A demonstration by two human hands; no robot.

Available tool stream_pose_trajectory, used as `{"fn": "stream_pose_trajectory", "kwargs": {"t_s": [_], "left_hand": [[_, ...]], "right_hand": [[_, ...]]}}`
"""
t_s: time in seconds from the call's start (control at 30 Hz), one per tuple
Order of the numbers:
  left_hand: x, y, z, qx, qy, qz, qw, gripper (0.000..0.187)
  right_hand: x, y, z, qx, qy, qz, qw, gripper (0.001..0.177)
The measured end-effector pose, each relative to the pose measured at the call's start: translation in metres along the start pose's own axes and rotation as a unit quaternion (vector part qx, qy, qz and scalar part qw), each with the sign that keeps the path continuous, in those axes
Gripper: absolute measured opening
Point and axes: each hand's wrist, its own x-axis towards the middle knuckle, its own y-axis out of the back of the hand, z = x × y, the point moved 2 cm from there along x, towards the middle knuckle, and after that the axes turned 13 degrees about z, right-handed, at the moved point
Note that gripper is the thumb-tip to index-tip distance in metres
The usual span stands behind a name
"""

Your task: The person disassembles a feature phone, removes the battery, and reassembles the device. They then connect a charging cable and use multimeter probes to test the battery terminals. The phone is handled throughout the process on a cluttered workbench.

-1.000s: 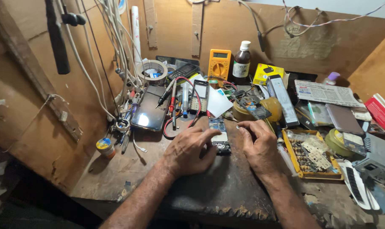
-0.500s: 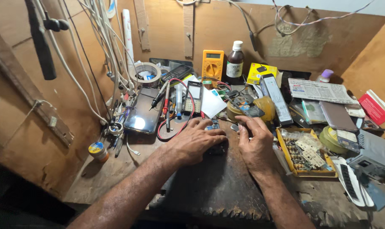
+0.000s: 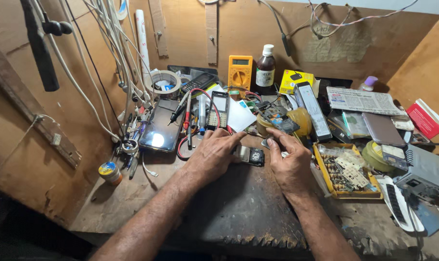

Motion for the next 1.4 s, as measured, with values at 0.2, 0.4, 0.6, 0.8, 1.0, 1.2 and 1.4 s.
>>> {"fn": "stream_pose_trajectory", "kwargs": {"t_s": [0.2,0.4,0.6,0.8,1.0,1.2,1.4], "left_hand": [[-0.011,0.004,0.009,-0.066,0.04,0.188,0.979,0.054],[-0.003,-0.022,0.019,-0.26,0.296,0.182,0.901,0.023],[0.004,-0.038,0.021,-0.319,0.37,0.194,0.851,0.017],[0.004,-0.042,0.003,-0.399,0.393,0.224,0.798,0.016],[0.001,-0.041,-0.007,-0.391,0.407,0.183,0.805,0.025],[-0.003,-0.034,-0.008,-0.34,0.38,0.176,0.842,0.034],[-0.015,-0.01,-0.002,-0.169,0.253,0.269,0.914,0.026]], "right_hand": [[-0.003,-0.012,0.016,0.133,-0.199,-0.028,0.97,0.024],[-0.006,-0.018,0.025,0.156,-0.239,-0.085,0.955,0.014],[-0.004,-0.017,0.016,0.198,-0.223,-0.082,0.951,0.016],[-0.002,-0.015,0.0,0.176,-0.159,-0.114,0.965,0.022],[0.002,-0.01,-0.015,0.102,0.007,-0.106,0.989,0.022],[0.0,-0.013,-0.013,0.069,-0.064,-0.144,0.985,0.019],[0.0,-0.013,-0.009,0.039,-0.044,-0.13,0.99,0.02]]}}
